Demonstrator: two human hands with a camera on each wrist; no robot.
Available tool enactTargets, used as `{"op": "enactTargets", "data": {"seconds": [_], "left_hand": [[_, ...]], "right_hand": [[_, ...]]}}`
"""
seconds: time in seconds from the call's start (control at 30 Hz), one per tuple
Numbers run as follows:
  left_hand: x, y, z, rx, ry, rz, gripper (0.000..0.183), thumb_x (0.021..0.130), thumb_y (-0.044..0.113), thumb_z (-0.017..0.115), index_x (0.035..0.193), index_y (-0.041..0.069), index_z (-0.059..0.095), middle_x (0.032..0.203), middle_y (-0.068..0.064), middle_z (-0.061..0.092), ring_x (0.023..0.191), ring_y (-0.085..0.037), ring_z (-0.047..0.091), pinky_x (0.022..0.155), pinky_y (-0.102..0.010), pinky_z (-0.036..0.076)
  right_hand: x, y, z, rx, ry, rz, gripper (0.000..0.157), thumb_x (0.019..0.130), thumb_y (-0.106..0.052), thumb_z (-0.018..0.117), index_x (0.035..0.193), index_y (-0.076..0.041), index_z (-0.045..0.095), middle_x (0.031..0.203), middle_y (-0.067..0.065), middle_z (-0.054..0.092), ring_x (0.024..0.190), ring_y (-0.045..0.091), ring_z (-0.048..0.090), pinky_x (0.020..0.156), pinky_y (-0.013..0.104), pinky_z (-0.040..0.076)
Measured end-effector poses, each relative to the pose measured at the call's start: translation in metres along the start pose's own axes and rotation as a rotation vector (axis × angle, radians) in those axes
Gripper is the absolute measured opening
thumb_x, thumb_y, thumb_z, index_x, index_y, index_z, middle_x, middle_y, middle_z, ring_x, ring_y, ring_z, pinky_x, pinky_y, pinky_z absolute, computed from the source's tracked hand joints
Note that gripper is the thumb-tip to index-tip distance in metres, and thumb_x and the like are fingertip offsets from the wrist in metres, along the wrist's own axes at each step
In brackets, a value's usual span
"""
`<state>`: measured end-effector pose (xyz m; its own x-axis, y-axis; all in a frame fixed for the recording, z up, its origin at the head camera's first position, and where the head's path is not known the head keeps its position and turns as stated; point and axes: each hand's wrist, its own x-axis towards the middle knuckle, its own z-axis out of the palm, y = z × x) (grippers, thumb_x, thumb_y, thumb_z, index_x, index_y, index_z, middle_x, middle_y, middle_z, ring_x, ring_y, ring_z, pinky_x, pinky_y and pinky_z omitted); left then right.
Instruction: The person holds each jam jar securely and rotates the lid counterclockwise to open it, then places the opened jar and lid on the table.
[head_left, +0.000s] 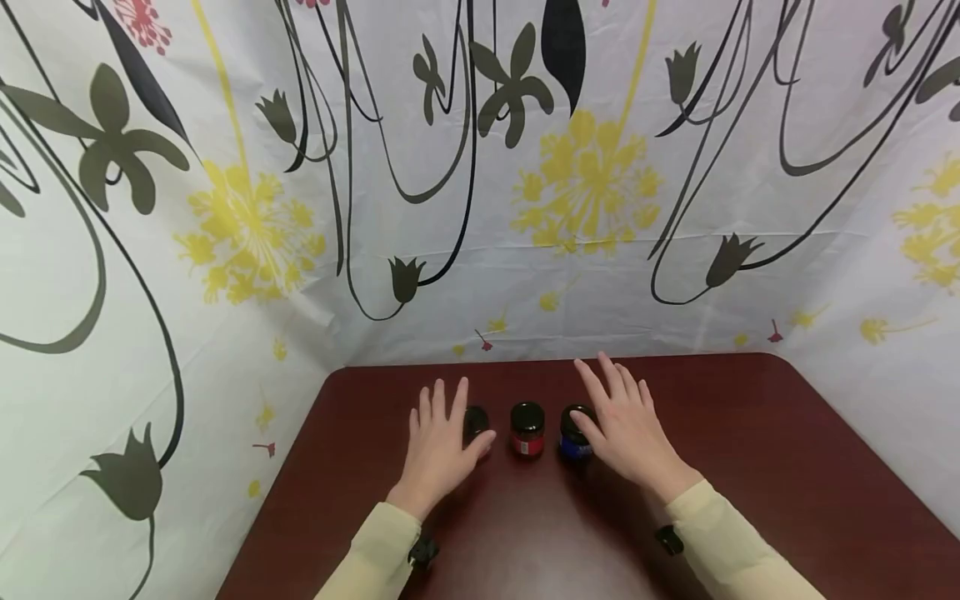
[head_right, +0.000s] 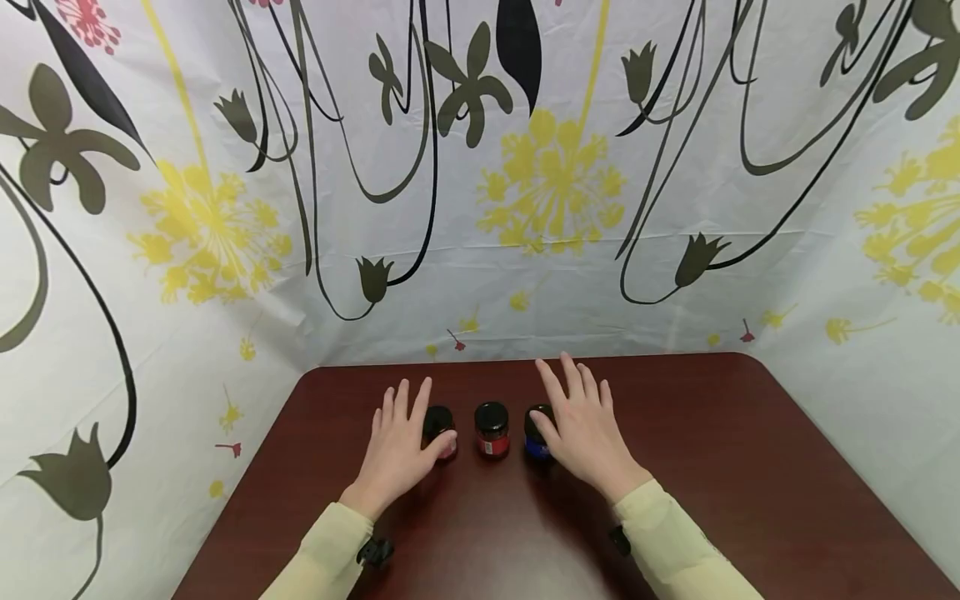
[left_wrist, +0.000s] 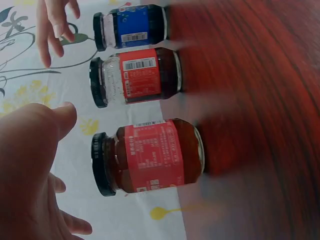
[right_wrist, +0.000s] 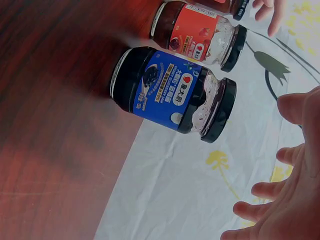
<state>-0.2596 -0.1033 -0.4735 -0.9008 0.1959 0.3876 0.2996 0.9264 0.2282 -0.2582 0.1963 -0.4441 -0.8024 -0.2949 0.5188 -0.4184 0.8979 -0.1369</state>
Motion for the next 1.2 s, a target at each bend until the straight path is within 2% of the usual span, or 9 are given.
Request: {"op": "enactTargets", "data": {"seconds": [0.2, 0.47, 0.73, 0.97, 1.2], "left_hand": [[-0.002, -0.003, 0.003, -0.004, 0.014, 0.016, 0.088, 0.079, 0.071, 0.041, 0.147, 0.027, 0.005, 0.149, -0.014, 0.007, 0.134, -0.038, 0.009, 0.100, -0.057, 0.020], [-0.001, -0.008, 0.003, -0.034, 0.040, 0.048, 0.091, 0.078, 0.071, 0.044, 0.147, 0.023, 0.009, 0.146, -0.016, 0.019, 0.131, -0.039, 0.019, 0.099, -0.054, 0.025], [-0.001, -0.011, 0.005, -0.075, 0.030, 0.043, 0.091, 0.077, 0.071, 0.044, 0.147, 0.024, 0.011, 0.144, -0.017, 0.023, 0.130, -0.037, 0.021, 0.097, -0.054, 0.029], [-0.003, -0.011, 0.007, -0.144, 0.008, 0.004, 0.092, 0.075, 0.071, 0.048, 0.146, 0.028, 0.009, 0.143, -0.012, 0.027, 0.129, -0.029, 0.027, 0.093, -0.052, 0.035], [-0.006, -0.015, 0.012, -0.297, 0.021, -0.086, 0.093, 0.071, 0.069, 0.055, 0.144, 0.036, 0.007, 0.140, 0.001, 0.032, 0.125, -0.018, 0.034, 0.090, -0.048, 0.039]], "right_hand": [[0.001, 0.002, 0.000, -0.016, 0.002, -0.042, 0.070, 0.087, -0.049, 0.053, 0.145, -0.028, 0.020, 0.149, 0.010, 0.014, 0.129, 0.038, 0.022, 0.094, 0.064, 0.020], [0.007, 0.001, -0.003, 0.058, 0.084, -0.184, 0.063, 0.086, -0.038, 0.057, 0.142, -0.022, 0.033, 0.148, 0.008, 0.018, 0.128, 0.034, 0.029, 0.098, 0.053, 0.026], [0.012, -0.003, -0.006, 0.048, 0.059, -0.265, 0.065, 0.086, -0.038, 0.058, 0.142, -0.022, 0.030, 0.149, 0.006, 0.016, 0.130, 0.030, 0.027, 0.098, 0.051, 0.028], [0.013, -0.006, -0.007, 0.045, 0.040, -0.296, 0.068, 0.084, -0.038, 0.060, 0.142, -0.021, 0.030, 0.149, 0.006, 0.016, 0.129, 0.030, 0.028, 0.097, 0.052, 0.029], [0.016, -0.006, -0.013, 0.031, 0.044, -0.314, 0.067, 0.084, -0.038, 0.060, 0.142, -0.021, 0.031, 0.149, 0.007, 0.016, 0.129, 0.031, 0.028, 0.096, 0.053, 0.029]]}}
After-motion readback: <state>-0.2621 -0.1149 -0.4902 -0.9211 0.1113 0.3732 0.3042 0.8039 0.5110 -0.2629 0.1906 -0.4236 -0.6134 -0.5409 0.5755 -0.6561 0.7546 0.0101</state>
